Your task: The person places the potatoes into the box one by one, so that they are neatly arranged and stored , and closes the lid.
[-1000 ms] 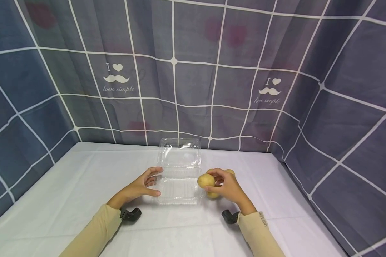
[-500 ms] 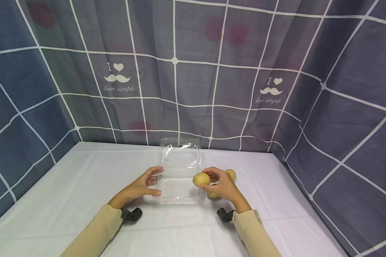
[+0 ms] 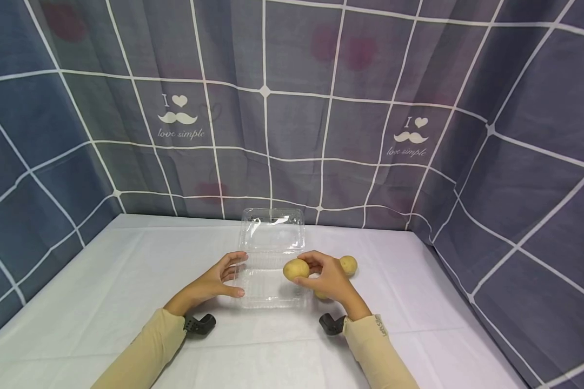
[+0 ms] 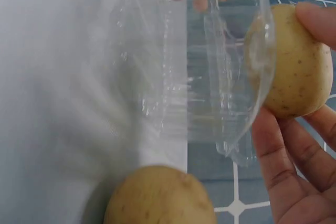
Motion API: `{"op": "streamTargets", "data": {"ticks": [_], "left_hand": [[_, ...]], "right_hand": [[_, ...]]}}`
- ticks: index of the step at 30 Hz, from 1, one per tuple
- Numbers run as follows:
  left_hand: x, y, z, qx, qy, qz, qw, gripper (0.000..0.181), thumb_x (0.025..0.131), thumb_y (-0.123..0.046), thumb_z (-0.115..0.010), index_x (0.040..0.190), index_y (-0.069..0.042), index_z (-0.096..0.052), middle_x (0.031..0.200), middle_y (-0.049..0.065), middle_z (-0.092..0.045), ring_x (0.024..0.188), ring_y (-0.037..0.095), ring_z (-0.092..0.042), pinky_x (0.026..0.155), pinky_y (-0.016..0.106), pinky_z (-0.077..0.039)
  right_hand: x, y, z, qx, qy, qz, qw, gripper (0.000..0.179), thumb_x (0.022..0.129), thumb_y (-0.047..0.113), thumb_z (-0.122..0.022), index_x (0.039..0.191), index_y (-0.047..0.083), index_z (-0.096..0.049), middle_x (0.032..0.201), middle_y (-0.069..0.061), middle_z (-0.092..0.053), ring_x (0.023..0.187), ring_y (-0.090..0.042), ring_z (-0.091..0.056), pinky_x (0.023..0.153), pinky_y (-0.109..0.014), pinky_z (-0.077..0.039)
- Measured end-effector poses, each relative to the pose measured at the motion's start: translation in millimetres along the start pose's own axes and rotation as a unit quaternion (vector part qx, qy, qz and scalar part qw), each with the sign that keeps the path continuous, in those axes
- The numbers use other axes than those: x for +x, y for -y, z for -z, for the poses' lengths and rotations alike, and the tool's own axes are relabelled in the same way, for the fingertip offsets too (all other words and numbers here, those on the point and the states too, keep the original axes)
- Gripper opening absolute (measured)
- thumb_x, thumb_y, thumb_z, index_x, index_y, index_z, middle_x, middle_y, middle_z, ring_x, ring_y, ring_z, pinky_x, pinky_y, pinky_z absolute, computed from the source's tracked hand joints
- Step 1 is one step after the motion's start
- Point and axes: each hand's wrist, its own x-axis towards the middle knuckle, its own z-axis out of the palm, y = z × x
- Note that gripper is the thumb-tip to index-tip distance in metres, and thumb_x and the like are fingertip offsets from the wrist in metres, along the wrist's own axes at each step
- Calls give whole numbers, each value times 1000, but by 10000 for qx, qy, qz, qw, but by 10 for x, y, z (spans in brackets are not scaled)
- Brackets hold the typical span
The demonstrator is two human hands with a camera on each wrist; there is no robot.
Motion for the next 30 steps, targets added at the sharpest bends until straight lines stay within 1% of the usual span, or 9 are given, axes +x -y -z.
{"op": "streamTargets", "data": {"ticks": [5, 11, 16, 23, 27, 30], "left_hand": [[5, -1, 8, -44, 54, -18, 10000, 110, 83, -13, -97, 163, 7, -24, 169, 33, -25, 155, 55, -28, 130, 61, -28], [-3, -4, 5, 20, 26, -9, 10000, 112, 82, -15, -98, 163, 7, -25, 169, 33, -26, 155, 55, -30, 130, 60, -29], [-7, -8, 0, 28, 30, -19, 10000, 112, 82, -15, -98, 164, 6, -24, 170, 33, -26, 155, 55, -30, 130, 60, -30], [3, -10, 1, 28, 46, 75, 10000, 112, 82, -15, -97, 164, 6, -23, 171, 31, -25, 156, 53, -30, 130, 58, -29], [0, -9, 1, 83, 34, 58, 9999, 112, 82, -14, -97, 164, 6, -23, 171, 31, -25, 155, 53, -31, 130, 59, -30], [2, -11, -1, 94, 37, -9, 9999, 113, 82, -13, -97, 164, 7, -23, 170, 33, -25, 154, 54, -31, 129, 60, -30]], "right_hand": [[35, 42, -64, 39, -4, -163, 9999, 45, 87, 0, -88, 126, -12, -70, 117, -20, -75, 99, -16, -70, 89, -21, -62], [80, 93, -159, 37, 87, -232, 9997, 46, 87, 3, -89, 127, -10, -70, 117, -18, -75, 99, -14, -72, 89, -22, -62], [116, 114, -260, -12, 140, -110, 9998, 45, 85, 2, -90, 124, -10, -72, 113, -17, -76, 97, -16, -74, 87, -24, -63], [144, 126, -378, -1, 332, -148, 9993, 46, 87, 5, -89, 126, -9, -70, 114, -15, -75, 100, -21, -73, 90, -25, -62], [162, 134, -413, 13, 347, -71, 9994, 45, 88, 6, -89, 126, -10, -70, 114, -16, -75, 100, -23, -73, 90, -26, -63], [173, 151, -427, 7, 369, -109, 9993, 46, 88, 6, -89, 126, -9, -70, 115, -16, -75, 100, -23, -73, 91, -26, -63]]}}
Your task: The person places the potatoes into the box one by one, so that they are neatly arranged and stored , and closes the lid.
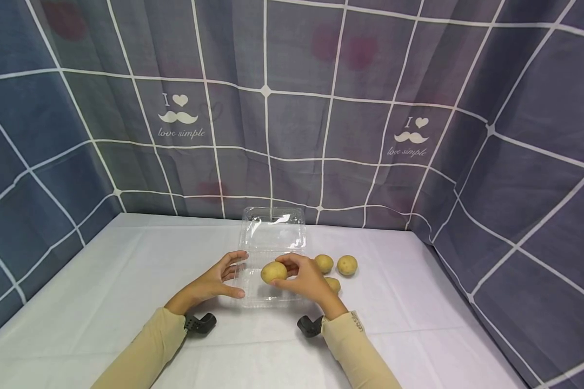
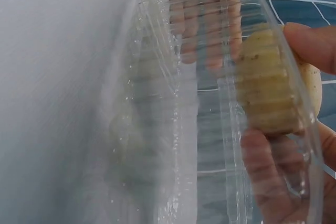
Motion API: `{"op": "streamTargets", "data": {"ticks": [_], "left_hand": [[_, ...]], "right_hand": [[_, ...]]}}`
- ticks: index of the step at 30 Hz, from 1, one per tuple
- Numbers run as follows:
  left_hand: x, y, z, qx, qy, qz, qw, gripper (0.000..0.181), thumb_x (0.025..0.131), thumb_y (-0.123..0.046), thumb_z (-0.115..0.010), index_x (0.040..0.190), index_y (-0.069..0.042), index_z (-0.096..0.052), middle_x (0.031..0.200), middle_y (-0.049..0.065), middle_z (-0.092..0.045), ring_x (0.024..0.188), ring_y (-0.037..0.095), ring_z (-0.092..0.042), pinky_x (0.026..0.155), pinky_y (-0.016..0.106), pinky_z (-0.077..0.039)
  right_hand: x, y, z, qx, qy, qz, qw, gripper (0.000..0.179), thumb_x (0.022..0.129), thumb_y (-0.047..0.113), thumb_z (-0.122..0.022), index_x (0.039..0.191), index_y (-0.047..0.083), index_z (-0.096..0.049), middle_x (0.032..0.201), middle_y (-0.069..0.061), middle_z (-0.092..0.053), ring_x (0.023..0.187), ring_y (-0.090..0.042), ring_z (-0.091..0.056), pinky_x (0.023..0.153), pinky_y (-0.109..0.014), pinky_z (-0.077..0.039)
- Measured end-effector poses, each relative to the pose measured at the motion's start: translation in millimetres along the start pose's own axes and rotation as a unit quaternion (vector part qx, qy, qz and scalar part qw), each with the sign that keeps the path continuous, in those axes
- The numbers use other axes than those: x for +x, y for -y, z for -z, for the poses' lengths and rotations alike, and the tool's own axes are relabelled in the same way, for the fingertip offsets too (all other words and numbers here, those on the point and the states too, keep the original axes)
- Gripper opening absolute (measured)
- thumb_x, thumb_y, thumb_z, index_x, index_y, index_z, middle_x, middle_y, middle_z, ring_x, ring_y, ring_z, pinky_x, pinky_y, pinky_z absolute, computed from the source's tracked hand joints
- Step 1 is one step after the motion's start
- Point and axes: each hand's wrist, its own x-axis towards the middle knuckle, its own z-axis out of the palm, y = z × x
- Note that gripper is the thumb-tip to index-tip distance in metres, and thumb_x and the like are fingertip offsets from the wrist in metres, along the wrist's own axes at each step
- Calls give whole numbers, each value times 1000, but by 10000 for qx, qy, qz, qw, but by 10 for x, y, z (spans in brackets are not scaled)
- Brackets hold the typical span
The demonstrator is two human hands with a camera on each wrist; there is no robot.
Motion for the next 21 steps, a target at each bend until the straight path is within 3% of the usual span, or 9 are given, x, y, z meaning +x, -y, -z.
{"op": "streamTargets", "data": {"ticks": [12, 21], "left_hand": [[9, -8, -6, -52, -14, 13, 10000, 110, 81, -7, -96, 163, 7, -23, 171, 33, -24, 155, 55, -30, 130, 60, -29], [11, 8, -5, -47, 5, -12, 10000, 110, 82, -8, -96, 164, 6, -23, 171, 33, -23, 155, 55, -29, 130, 60, -29]], "right_hand": [[79, 17, -60, 248, 115, -162, 9995, 48, 87, 2, -89, 127, -13, -68, 118, -21, -74, 104, -26, -73, 92, -27, -63], [139, -5, -98, 581, 358, -451, 9966, 51, 85, 1, -89, 129, -12, -68, 119, -15, -74, 105, -18, -69, 94, -23, -60]]}}
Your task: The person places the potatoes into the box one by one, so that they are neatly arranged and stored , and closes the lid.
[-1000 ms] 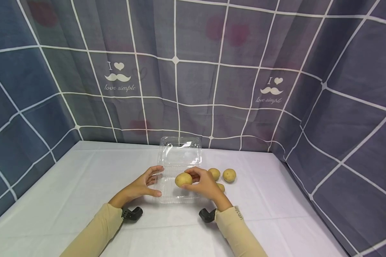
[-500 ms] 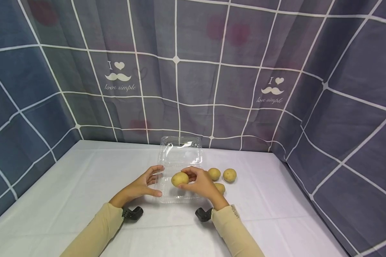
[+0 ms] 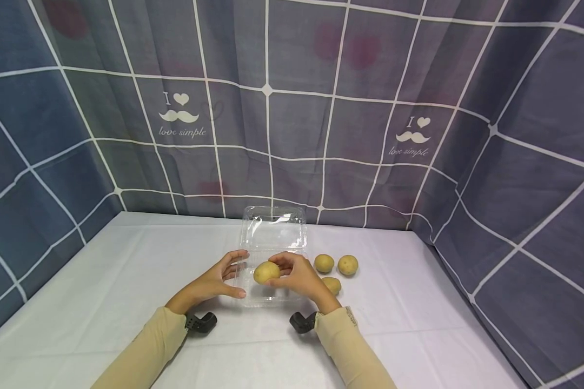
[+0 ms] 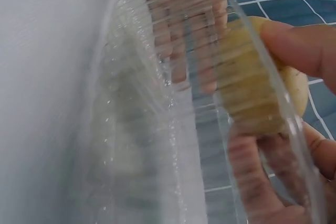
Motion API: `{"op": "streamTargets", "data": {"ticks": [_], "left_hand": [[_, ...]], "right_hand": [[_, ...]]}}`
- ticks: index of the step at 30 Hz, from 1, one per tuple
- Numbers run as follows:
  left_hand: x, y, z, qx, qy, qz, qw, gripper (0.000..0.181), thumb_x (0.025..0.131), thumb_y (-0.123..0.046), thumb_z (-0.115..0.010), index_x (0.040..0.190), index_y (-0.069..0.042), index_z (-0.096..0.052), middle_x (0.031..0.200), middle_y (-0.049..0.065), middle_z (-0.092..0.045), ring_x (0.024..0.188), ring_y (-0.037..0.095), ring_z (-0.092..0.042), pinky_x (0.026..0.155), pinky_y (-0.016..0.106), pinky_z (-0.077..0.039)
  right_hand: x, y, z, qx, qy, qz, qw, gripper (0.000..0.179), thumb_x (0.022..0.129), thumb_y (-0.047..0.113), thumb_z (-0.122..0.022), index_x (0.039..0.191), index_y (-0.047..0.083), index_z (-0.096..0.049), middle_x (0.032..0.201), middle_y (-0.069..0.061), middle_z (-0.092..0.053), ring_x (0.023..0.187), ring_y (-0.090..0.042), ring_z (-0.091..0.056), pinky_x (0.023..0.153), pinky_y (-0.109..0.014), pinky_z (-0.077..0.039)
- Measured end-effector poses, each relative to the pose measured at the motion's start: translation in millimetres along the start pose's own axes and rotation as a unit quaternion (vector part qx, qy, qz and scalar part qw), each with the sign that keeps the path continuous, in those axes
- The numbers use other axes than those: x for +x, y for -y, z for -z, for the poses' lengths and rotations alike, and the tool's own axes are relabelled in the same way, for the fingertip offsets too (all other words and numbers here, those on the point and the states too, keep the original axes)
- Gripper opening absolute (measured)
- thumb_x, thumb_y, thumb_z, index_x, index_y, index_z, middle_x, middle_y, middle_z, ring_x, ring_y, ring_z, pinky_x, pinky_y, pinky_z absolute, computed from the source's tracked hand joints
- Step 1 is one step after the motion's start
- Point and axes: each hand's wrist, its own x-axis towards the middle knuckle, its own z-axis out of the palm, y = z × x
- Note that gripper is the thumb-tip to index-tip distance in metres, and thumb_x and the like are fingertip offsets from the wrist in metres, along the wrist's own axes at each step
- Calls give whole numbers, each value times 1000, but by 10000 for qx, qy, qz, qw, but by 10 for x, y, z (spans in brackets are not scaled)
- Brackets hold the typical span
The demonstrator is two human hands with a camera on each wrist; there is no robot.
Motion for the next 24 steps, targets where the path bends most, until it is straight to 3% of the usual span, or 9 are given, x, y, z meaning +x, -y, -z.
{"op": "streamTargets", "data": {"ticks": [7, 13, 24], "left_hand": [[3, -11, -8, 36, -16, 72, 10000, 112, 81, -8, -95, 164, 8, -21, 171, 32, -24, 156, 54, -29, 130, 60, -29], [-11, -20, -3, 80, -35, 109, 9999, 113, 80, -10, -97, 164, 6, -23, 172, 30, -25, 156, 52, -29, 130, 59, -30], [-28, -36, 8, 54, 80, 17, 10000, 116, 80, -14, -98, 164, 6, -20, 172, 31, -22, 157, 54, -27, 130, 60, -28]], "right_hand": [[53, -9, -28, 207, 290, -190, 9992, 51, 84, 1, -87, 130, -11, -68, 119, -11, -75, 104, -15, -67, 93, -23, -59], [95, -24, -58, 31, 386, -466, 9982, 51, 84, 3, -88, 130, -8, -70, 120, -11, -75, 100, -14, -68, 91, -25, -58], [154, -50, -109, 193, 853, -537, 9947, 50, 83, -2, -87, 130, -10, -69, 121, -12, -74, 102, -15, -68, 97, -29, -60]]}}
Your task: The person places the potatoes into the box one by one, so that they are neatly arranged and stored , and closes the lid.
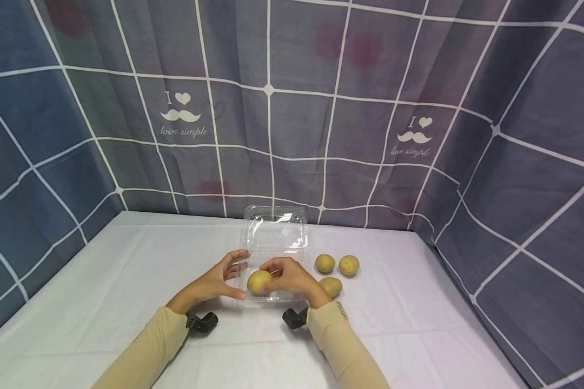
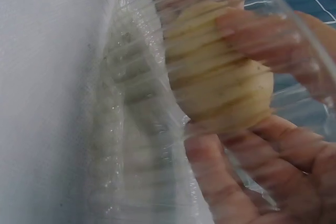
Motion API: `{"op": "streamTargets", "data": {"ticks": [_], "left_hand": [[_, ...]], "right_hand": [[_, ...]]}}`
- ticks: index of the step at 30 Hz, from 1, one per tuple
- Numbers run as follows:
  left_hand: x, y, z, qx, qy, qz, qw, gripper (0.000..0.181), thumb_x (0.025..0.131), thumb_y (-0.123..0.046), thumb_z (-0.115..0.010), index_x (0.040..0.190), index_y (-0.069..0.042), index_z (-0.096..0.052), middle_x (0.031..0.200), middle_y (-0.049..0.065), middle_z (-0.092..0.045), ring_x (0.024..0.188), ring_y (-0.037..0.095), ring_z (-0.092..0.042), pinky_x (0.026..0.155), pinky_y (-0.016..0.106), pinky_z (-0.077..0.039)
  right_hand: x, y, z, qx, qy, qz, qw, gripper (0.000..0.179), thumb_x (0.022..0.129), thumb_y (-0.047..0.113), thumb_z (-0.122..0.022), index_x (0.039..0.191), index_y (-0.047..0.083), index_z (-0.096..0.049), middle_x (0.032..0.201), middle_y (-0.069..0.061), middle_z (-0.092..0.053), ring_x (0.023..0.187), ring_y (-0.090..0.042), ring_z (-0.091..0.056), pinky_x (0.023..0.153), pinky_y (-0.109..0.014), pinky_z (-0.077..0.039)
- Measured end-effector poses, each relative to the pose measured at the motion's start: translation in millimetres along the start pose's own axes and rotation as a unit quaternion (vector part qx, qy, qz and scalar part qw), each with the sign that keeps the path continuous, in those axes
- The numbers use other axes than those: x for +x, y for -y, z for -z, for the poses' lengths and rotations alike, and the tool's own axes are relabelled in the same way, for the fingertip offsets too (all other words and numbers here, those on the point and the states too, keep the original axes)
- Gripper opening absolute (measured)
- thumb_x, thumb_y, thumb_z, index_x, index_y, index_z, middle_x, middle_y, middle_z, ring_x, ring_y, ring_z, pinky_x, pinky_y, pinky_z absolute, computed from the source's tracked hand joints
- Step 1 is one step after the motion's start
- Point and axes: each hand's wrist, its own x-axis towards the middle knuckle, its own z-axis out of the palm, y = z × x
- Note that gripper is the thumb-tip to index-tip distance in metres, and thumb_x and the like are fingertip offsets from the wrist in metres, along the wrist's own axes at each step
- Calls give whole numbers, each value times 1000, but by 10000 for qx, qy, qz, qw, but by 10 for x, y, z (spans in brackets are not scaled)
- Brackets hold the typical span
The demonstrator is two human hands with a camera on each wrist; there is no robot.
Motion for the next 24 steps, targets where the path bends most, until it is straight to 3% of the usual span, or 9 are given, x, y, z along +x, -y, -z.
{"op": "streamTargets", "data": {"ticks": [11, 24], "left_hand": [[-2, 0, -11, 55, 43, -9, 10000, 117, 81, -10, -96, 165, 6, -17, 172, 33, -21, 156, 56, -26, 130, 62, -27], [12, 25, -13, 44, -38, 20, 10000, 116, 80, -9, -96, 165, 6, -18, 170, 34, -23, 155, 56, -27, 130, 62, -28]], "right_hand": [[47, -1, -26, -382, 462, 114, 9981, 44, 86, -3, -85, 127, -10, -70, 118, -12, -77, 106, -13, -68, 99, -28, -59], [48, 4, -29, -204, 685, 27, 9974, 41, 91, -2, -81, 128, -12, -69, 118, -11, -78, 104, -10, -68, 99, -25, -57]]}}
